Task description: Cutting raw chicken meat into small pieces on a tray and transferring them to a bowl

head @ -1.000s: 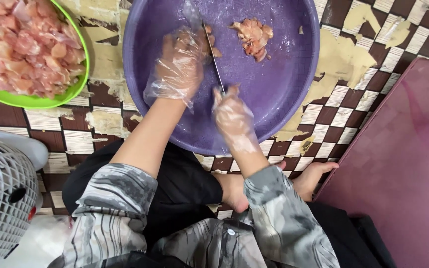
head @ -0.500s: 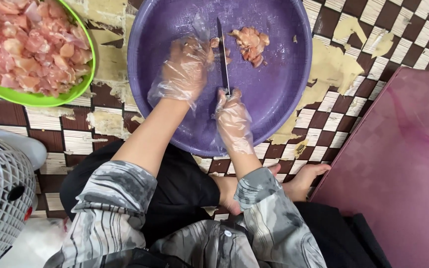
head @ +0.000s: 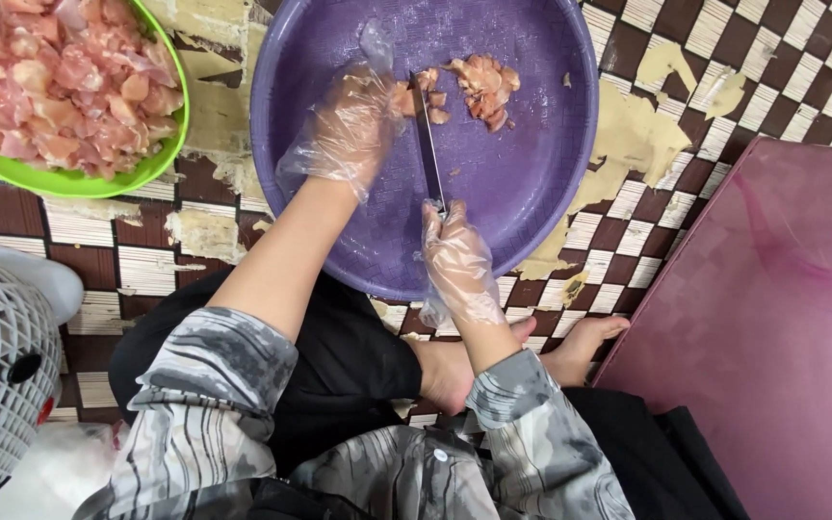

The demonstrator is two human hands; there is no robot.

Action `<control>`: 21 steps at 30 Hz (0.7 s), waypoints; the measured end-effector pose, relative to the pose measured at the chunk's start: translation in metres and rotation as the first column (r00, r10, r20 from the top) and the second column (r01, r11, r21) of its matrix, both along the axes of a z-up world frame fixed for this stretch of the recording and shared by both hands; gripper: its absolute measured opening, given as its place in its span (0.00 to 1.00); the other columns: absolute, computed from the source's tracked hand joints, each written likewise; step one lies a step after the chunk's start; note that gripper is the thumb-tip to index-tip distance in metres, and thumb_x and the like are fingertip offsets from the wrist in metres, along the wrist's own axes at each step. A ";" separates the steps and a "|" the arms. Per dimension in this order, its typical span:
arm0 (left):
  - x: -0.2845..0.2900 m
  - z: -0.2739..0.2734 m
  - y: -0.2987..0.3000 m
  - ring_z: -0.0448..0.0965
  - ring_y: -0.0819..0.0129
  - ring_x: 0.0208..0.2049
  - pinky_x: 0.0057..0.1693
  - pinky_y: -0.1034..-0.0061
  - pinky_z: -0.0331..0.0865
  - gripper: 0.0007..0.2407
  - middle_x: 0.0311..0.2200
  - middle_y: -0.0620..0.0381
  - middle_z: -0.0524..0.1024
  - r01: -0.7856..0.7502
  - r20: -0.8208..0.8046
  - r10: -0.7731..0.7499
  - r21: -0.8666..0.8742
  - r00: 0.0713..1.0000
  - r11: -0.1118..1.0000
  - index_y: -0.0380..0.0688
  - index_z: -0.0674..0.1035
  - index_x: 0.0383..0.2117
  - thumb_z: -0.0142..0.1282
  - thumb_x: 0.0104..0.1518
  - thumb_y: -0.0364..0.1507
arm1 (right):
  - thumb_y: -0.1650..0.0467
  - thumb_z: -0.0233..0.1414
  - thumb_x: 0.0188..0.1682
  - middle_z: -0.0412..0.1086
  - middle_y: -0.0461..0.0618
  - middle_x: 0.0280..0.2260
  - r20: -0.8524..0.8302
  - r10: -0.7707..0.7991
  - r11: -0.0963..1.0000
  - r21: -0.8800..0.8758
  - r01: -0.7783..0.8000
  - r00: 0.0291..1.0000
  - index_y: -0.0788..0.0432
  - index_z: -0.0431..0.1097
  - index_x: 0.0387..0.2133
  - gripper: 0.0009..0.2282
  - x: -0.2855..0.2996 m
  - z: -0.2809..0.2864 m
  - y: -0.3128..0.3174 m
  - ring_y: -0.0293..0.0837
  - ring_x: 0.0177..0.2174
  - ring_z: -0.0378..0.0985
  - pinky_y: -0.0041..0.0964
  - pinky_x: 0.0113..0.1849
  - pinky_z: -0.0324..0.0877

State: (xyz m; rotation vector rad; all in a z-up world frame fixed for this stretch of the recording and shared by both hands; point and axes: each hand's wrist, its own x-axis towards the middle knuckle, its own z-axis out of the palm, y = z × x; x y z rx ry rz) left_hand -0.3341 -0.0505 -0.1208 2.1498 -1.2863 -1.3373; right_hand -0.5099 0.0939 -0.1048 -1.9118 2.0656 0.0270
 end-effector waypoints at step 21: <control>-0.011 -0.046 0.011 0.85 0.67 0.28 0.29 0.77 0.79 0.12 0.41 0.55 0.81 0.100 0.097 -0.070 -0.356 0.993 0.929 0.42 0.77 0.48 0.60 0.59 0.25 | 0.69 0.45 0.60 0.69 0.66 0.57 -0.706 0.403 0.171 0.684 -0.710 -0.583 0.72 0.60 0.63 0.22 -0.016 -0.040 -0.024 0.54 0.45 0.79 0.47 0.51 0.73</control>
